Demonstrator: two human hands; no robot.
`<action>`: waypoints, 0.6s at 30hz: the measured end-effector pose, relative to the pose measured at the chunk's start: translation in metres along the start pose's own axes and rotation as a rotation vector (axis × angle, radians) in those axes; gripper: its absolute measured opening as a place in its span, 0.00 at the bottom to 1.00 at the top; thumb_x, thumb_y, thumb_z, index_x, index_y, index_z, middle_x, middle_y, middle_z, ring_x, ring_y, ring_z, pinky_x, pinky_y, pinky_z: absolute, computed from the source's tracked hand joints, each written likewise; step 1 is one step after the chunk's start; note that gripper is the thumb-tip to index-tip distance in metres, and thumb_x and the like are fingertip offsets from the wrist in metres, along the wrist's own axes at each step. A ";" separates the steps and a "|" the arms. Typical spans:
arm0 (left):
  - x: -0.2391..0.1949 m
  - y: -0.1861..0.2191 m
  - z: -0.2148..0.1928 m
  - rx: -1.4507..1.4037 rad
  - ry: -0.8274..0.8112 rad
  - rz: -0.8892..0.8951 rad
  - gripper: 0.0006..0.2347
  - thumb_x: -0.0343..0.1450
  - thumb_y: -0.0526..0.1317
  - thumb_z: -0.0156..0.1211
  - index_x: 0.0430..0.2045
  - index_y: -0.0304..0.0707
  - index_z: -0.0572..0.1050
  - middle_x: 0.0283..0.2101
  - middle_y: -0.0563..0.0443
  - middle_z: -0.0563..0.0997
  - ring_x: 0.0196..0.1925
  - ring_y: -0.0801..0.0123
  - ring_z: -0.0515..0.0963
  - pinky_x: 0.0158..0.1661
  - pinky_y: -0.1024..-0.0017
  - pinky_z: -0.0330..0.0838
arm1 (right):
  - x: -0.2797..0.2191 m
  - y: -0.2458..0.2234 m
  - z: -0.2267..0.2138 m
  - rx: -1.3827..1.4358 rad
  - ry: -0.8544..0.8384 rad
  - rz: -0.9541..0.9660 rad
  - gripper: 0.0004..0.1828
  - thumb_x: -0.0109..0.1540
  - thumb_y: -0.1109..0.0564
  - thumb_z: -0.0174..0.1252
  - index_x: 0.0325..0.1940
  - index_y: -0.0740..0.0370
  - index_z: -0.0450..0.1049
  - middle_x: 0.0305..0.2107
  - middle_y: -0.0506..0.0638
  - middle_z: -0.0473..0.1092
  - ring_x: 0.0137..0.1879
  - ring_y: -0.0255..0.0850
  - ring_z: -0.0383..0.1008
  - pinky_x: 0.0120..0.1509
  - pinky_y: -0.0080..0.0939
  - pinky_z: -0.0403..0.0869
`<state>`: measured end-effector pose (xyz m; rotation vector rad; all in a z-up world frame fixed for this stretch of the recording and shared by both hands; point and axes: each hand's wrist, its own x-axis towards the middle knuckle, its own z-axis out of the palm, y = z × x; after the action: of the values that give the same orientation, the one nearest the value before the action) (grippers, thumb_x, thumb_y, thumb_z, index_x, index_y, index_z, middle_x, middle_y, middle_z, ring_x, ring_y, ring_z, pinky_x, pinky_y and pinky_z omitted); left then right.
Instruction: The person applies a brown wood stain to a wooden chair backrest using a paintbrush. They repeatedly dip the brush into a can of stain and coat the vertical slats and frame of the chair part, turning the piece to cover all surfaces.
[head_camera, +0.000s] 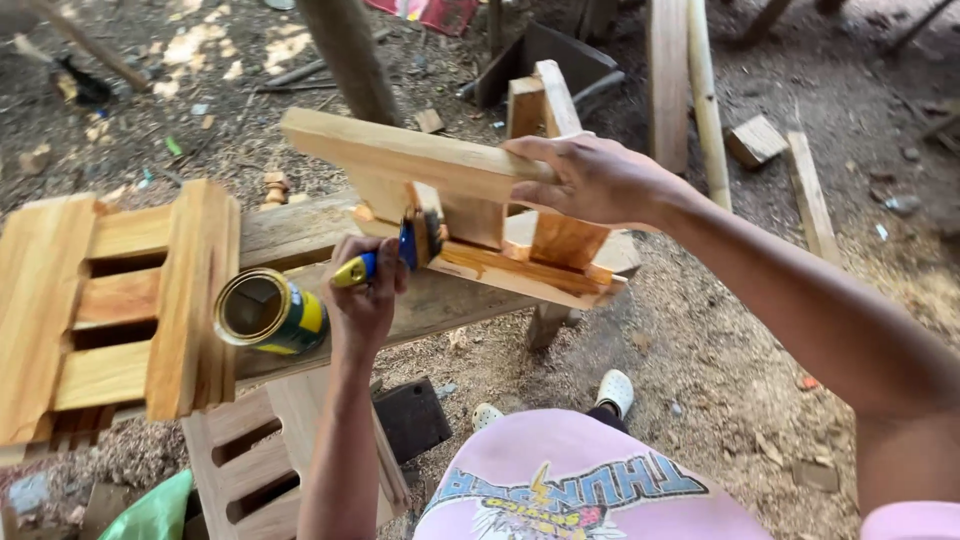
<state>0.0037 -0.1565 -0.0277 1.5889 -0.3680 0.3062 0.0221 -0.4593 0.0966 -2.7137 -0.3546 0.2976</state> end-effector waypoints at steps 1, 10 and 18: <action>-0.005 -0.001 0.000 -0.008 -0.012 0.000 0.08 0.78 0.39 0.62 0.32 0.35 0.74 0.28 0.53 0.78 0.24 0.80 0.78 0.25 0.81 0.71 | -0.001 0.001 0.000 0.000 0.004 0.014 0.40 0.64 0.31 0.48 0.76 0.52 0.58 0.46 0.61 0.77 0.46 0.50 0.80 0.54 0.55 0.77; -0.072 0.077 0.052 0.292 -0.201 0.306 0.02 0.74 0.31 0.63 0.37 0.37 0.77 0.40 0.47 0.82 0.41 0.67 0.84 0.41 0.72 0.79 | 0.009 0.008 -0.002 0.075 -0.039 -0.021 0.37 0.69 0.32 0.39 0.76 0.52 0.56 0.57 0.56 0.72 0.56 0.50 0.77 0.64 0.55 0.72; -0.101 0.080 0.191 0.510 -0.641 0.524 0.08 0.76 0.36 0.63 0.44 0.31 0.72 0.42 0.45 0.76 0.35 0.65 0.80 0.24 0.69 0.77 | 0.017 0.012 0.003 0.182 -0.100 -0.078 0.35 0.70 0.35 0.34 0.76 0.54 0.53 0.61 0.56 0.70 0.57 0.48 0.77 0.65 0.55 0.72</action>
<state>-0.1268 -0.3457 -0.0062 2.0584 -1.2944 0.2942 0.0394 -0.4643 0.0861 -2.5055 -0.4387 0.4229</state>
